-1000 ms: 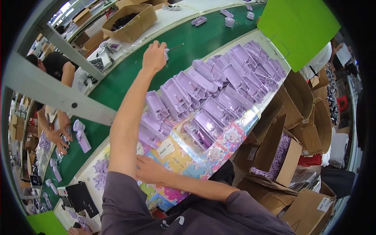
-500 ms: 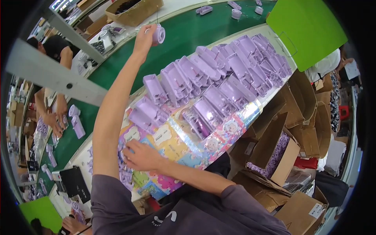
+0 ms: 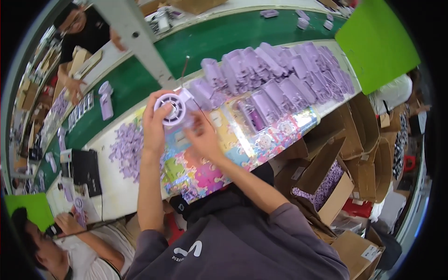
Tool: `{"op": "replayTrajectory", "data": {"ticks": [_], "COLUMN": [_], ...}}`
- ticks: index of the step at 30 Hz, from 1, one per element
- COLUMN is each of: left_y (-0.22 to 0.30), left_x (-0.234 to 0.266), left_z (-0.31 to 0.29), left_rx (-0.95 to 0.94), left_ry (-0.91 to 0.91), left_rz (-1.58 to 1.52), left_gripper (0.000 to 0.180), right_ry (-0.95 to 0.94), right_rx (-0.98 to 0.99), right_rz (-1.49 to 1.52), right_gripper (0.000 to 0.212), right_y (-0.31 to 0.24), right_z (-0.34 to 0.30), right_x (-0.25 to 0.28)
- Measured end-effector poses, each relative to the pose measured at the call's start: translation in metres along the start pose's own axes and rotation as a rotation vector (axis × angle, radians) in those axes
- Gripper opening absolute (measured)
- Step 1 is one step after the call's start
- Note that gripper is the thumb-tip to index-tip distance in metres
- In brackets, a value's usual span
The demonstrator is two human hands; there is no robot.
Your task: The person assembles small handheld portable fans by snapping together plastic fan housings, fan blades, circuit boards, and wiring by hand.
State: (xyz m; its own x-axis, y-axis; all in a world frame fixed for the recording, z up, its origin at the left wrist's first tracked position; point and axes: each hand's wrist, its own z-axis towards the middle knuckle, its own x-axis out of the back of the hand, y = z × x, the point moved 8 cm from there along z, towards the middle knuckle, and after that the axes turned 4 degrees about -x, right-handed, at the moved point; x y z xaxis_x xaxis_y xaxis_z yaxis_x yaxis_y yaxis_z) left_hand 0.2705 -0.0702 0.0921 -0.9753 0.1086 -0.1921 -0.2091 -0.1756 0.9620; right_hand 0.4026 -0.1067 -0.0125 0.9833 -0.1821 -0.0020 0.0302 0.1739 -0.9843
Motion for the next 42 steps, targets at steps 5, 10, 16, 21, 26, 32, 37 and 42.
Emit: {"op": "replayTrajectory", "data": {"ticks": [5, 10, 16, 21, 26, 32, 37, 42], "left_y": [0.010, -0.026, -0.044, -0.048, -0.044, -0.075, -0.078, -0.062], "left_x": [0.030, 0.024, -0.005, -0.005, -0.021, -0.021, -0.022, -0.022], "left_z": [-0.063, -0.092, -0.108, -0.109, -0.114, -0.121, -0.119, -0.118], "left_rx": [0.012, 0.239, 0.324, 0.293, 0.277, 0.244, 0.151, -0.054], "left_ry": [-0.012, -0.181, -0.343, -0.349, -0.508, -0.199, -0.061, -0.024], "left_rz": [0.078, 0.099, 0.030, -0.024, -0.023, 0.139, 0.166, 0.129], "left_gripper": [0.026, 0.025, 0.028, 0.029, 0.039, 0.026, 0.016, 0.010], "right_ry": [-0.014, -0.399, -0.548, -0.498, -0.315, -0.195, -0.162, -0.318], "right_rx": [-0.026, 0.322, 0.257, 0.053, -0.036, 0.079, 0.031, -0.080], "right_rz": [0.249, -0.283, -0.393, -0.317, -0.145, -0.295, -0.208, -0.332], "right_gripper": [0.046, 0.051, 0.058, 0.041, 0.028, 0.037, 0.035, 0.034], "right_y": [-0.030, -0.115, -0.098, -0.091, -0.075, -0.079, -0.069, -0.073], "right_z": [-0.024, -0.042, -0.067, -0.070, -0.067, -0.071, -0.070, -0.073], "right_x": [0.073, 0.068, 0.059, 0.064, 0.071, 0.068, 0.074, 0.068]}}
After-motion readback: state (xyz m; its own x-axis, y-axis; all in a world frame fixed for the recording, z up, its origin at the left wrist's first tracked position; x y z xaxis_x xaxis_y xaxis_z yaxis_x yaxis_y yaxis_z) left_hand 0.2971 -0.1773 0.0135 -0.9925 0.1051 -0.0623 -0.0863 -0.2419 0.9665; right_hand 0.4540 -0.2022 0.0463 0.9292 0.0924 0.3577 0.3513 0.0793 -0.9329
